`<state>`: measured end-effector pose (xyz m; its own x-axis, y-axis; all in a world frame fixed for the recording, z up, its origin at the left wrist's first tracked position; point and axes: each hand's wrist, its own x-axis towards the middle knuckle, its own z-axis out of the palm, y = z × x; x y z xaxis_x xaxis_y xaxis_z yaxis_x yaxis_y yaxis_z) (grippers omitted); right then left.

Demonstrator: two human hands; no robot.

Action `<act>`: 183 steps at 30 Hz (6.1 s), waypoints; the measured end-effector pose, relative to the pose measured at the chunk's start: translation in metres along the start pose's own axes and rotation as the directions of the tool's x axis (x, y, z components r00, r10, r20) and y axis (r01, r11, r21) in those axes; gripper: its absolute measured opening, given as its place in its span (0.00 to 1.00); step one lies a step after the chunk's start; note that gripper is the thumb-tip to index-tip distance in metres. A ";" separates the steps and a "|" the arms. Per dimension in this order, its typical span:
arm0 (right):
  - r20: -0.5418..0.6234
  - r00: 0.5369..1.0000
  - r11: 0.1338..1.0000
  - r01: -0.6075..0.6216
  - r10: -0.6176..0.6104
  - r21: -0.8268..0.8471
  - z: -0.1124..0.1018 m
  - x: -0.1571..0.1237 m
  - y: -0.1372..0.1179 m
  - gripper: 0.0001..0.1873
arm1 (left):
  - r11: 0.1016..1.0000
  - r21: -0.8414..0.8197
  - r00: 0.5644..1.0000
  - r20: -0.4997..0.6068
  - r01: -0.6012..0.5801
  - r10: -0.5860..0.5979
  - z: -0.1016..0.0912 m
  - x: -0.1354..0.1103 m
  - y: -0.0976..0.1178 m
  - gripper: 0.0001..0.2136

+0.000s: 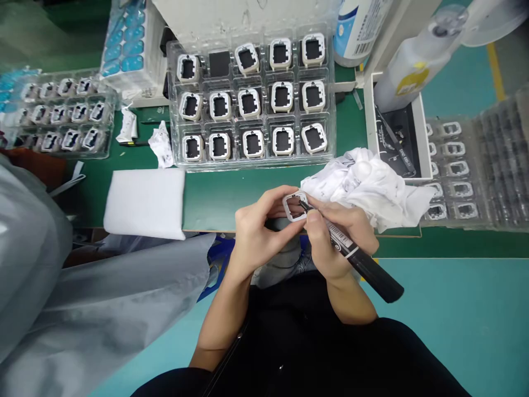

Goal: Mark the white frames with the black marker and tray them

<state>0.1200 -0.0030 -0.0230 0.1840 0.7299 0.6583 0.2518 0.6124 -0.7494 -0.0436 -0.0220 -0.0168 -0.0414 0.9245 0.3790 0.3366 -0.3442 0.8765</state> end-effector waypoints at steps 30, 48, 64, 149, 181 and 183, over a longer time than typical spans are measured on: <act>-0.020 1.000 0.998 -0.002 0.001 -0.062 0.007 0.011 -0.007 0.04 | 0.977 0.215 1.000 -0.001 -0.001 0.002 0.001 -0.007 -0.002 0.15; -0.032 0.998 0.998 -0.051 0.052 0.030 0.004 -0.004 0.000 0.07 | 0.998 0.006 0.998 0.019 0.058 -0.058 0.001 0.001 0.000 0.23; -0.029 0.999 0.998 0.024 -0.025 -0.054 0.006 0.004 -0.002 0.05 | 0.989 0.146 1.000 0.001 0.025 -0.026 0.001 -0.005 -0.002 0.18; -0.072 0.994 0.978 -0.071 0.087 0.196 -0.006 -0.010 0.012 0.11 | 0.955 0.295 0.982 -0.166 -0.039 0.092 -0.102 0.135 -0.028 0.30; -0.125 0.986 0.992 -0.098 0.107 0.076 -0.005 -0.015 0.022 0.08 | 0.981 0.179 0.997 0.038 -0.078 0.072 -0.093 0.272 -0.041 0.22; -0.142 0.984 0.991 -0.099 0.111 0.089 -0.005 -0.015 0.022 0.08 | 1.000 0.017 0.999 0.032 -0.025 0.024 -0.080 0.224 -0.027 0.28</act>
<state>0.1271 -0.0022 -0.0490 0.3435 0.7427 0.5748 0.1470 0.5620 -0.8140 -0.1375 0.1815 0.0679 -0.0031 0.9207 0.3902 0.3532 -0.3640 0.8618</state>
